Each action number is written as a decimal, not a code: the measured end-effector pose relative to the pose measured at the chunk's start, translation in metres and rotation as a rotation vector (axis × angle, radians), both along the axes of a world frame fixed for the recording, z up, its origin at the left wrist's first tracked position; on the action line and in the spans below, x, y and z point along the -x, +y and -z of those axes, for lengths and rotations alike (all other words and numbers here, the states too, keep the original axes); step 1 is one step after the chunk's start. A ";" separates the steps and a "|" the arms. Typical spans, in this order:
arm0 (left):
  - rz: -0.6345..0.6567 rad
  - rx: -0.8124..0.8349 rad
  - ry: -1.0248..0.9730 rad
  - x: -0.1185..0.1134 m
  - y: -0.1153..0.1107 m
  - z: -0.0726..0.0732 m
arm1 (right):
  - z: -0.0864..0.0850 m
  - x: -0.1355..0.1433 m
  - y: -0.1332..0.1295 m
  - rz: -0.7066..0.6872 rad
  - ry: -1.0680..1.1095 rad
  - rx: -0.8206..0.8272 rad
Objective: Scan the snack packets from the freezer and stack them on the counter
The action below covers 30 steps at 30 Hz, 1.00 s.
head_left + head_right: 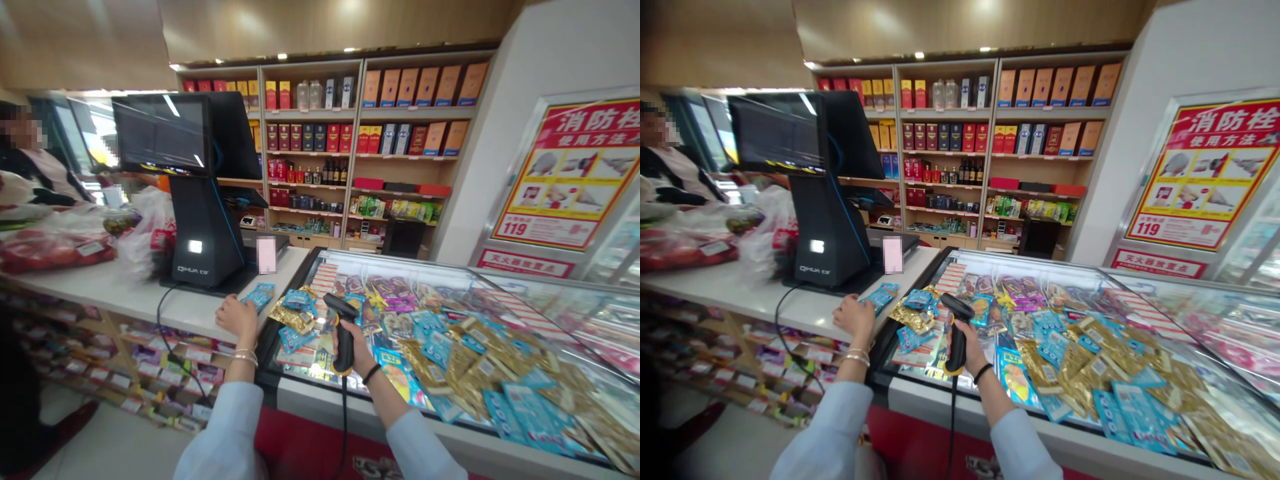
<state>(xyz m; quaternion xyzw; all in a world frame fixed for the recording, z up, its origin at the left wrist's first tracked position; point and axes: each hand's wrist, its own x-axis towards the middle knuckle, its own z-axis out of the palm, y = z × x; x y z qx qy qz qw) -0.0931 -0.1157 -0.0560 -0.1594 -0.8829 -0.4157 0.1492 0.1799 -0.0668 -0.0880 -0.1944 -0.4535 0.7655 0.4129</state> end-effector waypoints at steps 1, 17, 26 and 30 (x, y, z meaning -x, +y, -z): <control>0.002 -0.004 0.001 0.000 0.000 0.000 | 0.000 0.000 0.000 0.011 -0.001 0.006; -0.049 0.008 -0.124 0.011 0.007 -0.001 | -0.002 0.001 0.006 -0.030 -0.006 0.032; -0.017 -0.147 -0.023 -0.008 0.011 -0.052 | -0.034 -0.029 0.006 -0.002 0.124 -0.042; 0.191 -0.240 0.089 -0.049 0.025 -0.089 | -0.067 -0.074 0.014 0.073 0.144 -0.127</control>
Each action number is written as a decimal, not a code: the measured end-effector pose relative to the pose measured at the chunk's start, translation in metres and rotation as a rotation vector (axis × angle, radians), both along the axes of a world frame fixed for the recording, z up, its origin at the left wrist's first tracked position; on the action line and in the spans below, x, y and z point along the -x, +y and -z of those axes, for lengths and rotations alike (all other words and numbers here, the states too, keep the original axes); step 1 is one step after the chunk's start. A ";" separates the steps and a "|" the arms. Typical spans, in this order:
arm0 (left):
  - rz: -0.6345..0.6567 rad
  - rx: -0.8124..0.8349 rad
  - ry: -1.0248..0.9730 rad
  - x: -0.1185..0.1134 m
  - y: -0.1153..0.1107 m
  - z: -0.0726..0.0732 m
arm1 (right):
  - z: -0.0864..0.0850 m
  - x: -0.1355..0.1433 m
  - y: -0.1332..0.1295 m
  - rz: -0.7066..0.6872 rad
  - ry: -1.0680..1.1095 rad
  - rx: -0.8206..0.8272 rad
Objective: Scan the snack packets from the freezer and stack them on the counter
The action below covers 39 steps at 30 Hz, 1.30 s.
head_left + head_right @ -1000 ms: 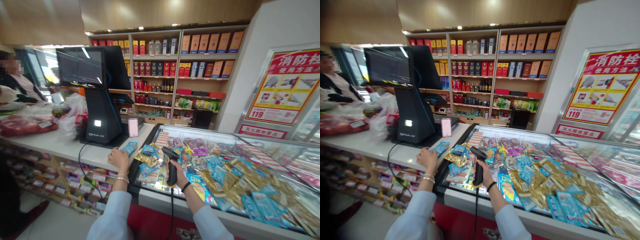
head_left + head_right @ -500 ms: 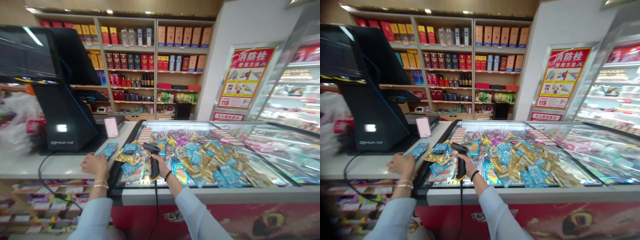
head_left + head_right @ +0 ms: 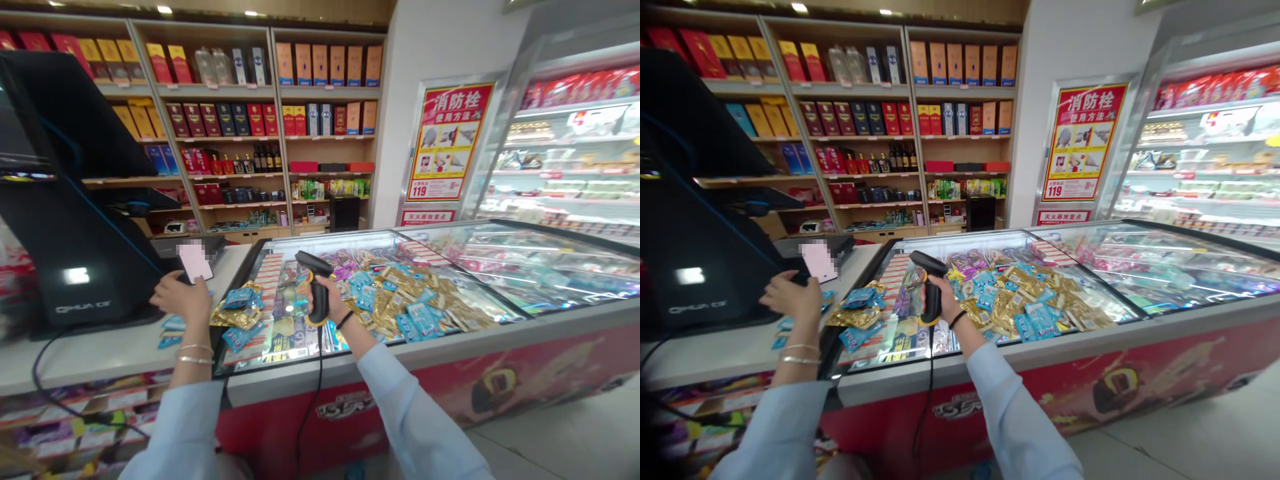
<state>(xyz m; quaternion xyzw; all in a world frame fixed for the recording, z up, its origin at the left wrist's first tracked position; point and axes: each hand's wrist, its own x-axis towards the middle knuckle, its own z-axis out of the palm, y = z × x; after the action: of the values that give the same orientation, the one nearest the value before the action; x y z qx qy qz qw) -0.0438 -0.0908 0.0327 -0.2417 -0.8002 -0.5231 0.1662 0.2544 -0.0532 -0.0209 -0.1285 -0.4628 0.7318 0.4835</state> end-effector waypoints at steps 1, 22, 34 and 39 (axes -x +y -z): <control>0.058 -0.009 0.033 -0.013 0.005 -0.008 | -0.009 -0.014 0.002 0.030 0.002 -0.022; 0.989 0.247 0.146 -0.290 0.089 0.079 | 0.026 -0.205 0.027 0.547 0.012 0.008; 1.031 0.538 0.281 -0.324 0.111 0.115 | 0.048 -0.210 0.043 0.542 0.096 0.083; 0.896 0.561 0.346 -0.327 0.112 0.115 | 0.048 -0.210 0.042 0.531 0.100 0.065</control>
<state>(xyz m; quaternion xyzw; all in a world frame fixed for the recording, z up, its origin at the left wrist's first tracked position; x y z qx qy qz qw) 0.2829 0.0207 -0.0823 -0.6756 -0.6889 -0.2620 -0.0144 0.4647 -0.0108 -0.0685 -0.2247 -0.3645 0.5992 0.6765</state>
